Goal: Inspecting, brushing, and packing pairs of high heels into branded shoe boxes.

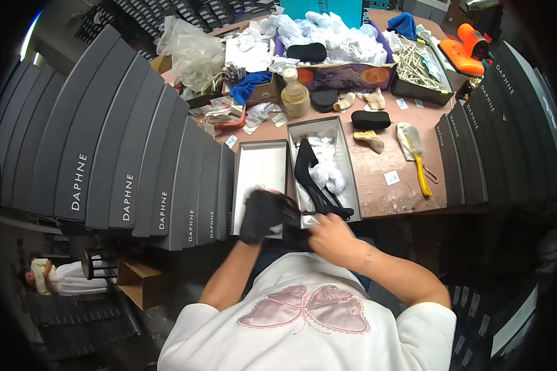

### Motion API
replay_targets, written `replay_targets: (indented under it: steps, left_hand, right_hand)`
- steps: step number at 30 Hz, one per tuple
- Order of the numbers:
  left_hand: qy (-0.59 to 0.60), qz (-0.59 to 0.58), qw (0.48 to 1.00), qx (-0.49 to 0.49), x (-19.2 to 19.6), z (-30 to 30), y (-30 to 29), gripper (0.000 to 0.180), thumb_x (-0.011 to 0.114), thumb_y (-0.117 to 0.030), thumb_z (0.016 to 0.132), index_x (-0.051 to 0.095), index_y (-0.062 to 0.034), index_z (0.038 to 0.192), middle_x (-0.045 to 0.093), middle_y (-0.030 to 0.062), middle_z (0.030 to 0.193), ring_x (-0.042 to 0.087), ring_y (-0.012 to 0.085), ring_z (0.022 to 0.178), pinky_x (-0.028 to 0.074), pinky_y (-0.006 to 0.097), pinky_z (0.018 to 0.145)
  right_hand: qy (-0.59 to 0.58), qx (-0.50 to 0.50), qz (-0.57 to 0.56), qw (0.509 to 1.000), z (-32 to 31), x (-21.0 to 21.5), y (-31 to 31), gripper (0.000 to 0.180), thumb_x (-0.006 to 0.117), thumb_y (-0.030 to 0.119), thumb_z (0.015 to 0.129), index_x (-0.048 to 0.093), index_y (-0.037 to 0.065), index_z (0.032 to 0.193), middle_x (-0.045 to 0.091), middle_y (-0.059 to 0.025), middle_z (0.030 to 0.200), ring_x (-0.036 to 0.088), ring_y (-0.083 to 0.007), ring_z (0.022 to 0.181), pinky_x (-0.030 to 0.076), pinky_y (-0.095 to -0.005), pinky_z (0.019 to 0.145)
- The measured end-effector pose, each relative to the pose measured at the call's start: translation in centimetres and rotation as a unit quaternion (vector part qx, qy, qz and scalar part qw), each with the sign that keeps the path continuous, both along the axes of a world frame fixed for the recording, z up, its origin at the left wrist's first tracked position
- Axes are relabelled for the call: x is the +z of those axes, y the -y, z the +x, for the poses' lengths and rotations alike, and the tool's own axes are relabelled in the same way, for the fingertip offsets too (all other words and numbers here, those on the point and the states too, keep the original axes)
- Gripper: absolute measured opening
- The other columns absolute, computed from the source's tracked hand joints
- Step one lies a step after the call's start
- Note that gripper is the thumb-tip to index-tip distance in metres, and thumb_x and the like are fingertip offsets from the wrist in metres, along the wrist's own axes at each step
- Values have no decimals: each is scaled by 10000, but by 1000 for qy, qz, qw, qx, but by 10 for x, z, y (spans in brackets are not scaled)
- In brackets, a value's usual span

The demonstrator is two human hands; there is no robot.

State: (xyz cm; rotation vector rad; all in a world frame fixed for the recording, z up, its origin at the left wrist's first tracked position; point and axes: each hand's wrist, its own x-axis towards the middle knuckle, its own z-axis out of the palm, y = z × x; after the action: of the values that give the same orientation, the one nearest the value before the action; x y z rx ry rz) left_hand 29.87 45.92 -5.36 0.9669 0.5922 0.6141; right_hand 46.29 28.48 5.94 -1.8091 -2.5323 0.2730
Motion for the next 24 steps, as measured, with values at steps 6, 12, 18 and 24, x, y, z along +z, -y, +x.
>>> replay_targets:
  steps: [6,12,18,24]
  left_hand:
    - [204,-136,964,105,28,-2,-2,262,504,-297,965,569,-89,1110,624,41,1030,606,174,988,510,337,889]
    - [-176,4,984,10,75,12,27,480,342,-406,1024,629,-23,992,636,57,808,606,147,729,517,272,687]
    - [81,-116,976,167,16,-12,19,364,405,-355,1011,614,-60,1051,649,58,915,617,159,817,529,311,735]
    - [-203,83,967,132,53,10,33,501,409,-422,1006,648,12,936,654,75,819,612,142,748,499,262,704]
  right_hand:
    - [-259,-210,184,925,24,50,20,391,624,8,672,637,56,1059,580,-118,924,586,-295,866,493,-383,728]
    - [-76,-50,163,982,-25,-21,-33,135,585,182,752,674,111,825,565,-37,936,519,-196,898,421,-327,699]
    - [-188,-138,151,961,4,7,8,191,590,176,733,661,77,880,575,-51,935,540,-205,820,427,-344,681]
    - [-300,-90,163,936,-32,-55,-48,191,576,137,770,637,40,923,596,-130,950,590,-282,847,471,-391,751]
